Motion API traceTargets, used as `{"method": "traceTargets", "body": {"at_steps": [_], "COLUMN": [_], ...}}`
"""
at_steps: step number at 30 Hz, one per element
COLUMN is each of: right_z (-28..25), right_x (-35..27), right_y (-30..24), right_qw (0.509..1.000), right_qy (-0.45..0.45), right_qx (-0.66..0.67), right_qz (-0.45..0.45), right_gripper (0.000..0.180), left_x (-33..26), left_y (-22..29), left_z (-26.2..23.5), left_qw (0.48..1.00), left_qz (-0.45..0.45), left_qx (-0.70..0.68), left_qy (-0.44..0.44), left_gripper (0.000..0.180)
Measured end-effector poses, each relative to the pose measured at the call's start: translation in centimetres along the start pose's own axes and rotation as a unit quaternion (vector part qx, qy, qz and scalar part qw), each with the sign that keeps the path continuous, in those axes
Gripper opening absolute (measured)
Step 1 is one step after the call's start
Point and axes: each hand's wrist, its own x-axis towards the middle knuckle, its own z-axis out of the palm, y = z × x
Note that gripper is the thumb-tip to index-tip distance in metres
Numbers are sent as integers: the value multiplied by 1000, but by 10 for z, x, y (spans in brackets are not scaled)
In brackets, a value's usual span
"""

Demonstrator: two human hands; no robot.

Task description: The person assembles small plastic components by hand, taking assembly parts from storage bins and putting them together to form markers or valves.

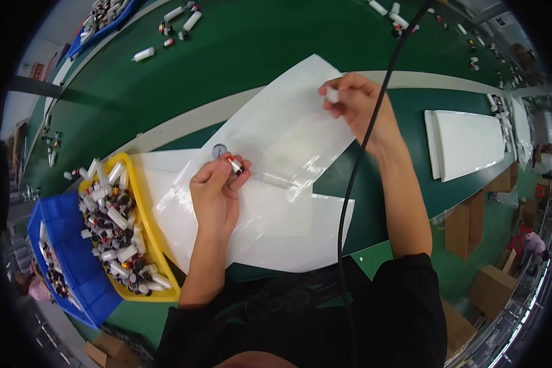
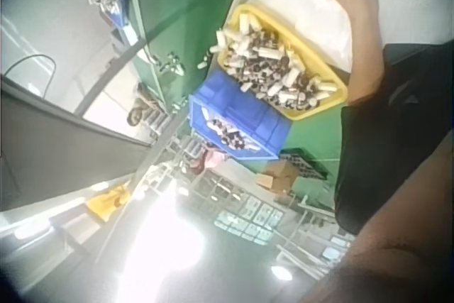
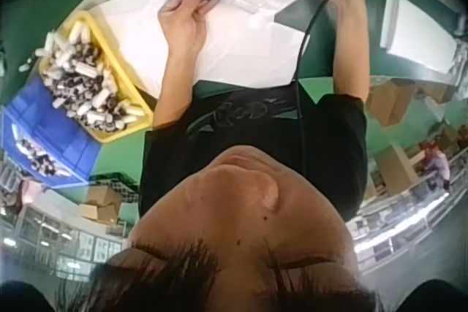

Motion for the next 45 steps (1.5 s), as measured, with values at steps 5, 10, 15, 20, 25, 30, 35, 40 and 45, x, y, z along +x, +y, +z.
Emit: {"method": "traceTargets", "body": {"at_steps": [5,10,15,20,25,30,35,40,45], "right_z": [78,102,117,118,119,118,96,80,90], "right_x": [-28,-40,-44,-42,-44,-46,-35,-41,-48], "right_y": [7,5,7,8,10,15,23,55,70], "right_qw": [981,905,864,899,961,947,956,941,937], "right_qy": [-112,-203,-198,-130,-80,-74,-266,-326,-240], "right_qx": [-156,-364,-440,-404,-265,-304,-124,-85,-216], "right_qz": [30,-91,-143,-108,-12,-68,3,-38,-135], "right_gripper": [30,43,45,44,40,56,49,31,71], "left_x": [4,1,-3,-2,-3,-11,-27,-50,-8], "left_y": [2,1,-1,3,6,19,53,81,177], "left_z": [0,2,-1,-3,-4,-7,14,30,52], "left_qw": [999,999,999,994,991,982,947,926,715], "left_qz": [28,51,44,45,81,111,41,-27,124], "left_qx": [-18,-15,-18,-53,-7,92,202,322,683], "left_qy": [-11,-5,-23,-81,-104,-125,-245,-197,-78], "left_gripper": [7,9,10,15,32,28,24,25,16]}}
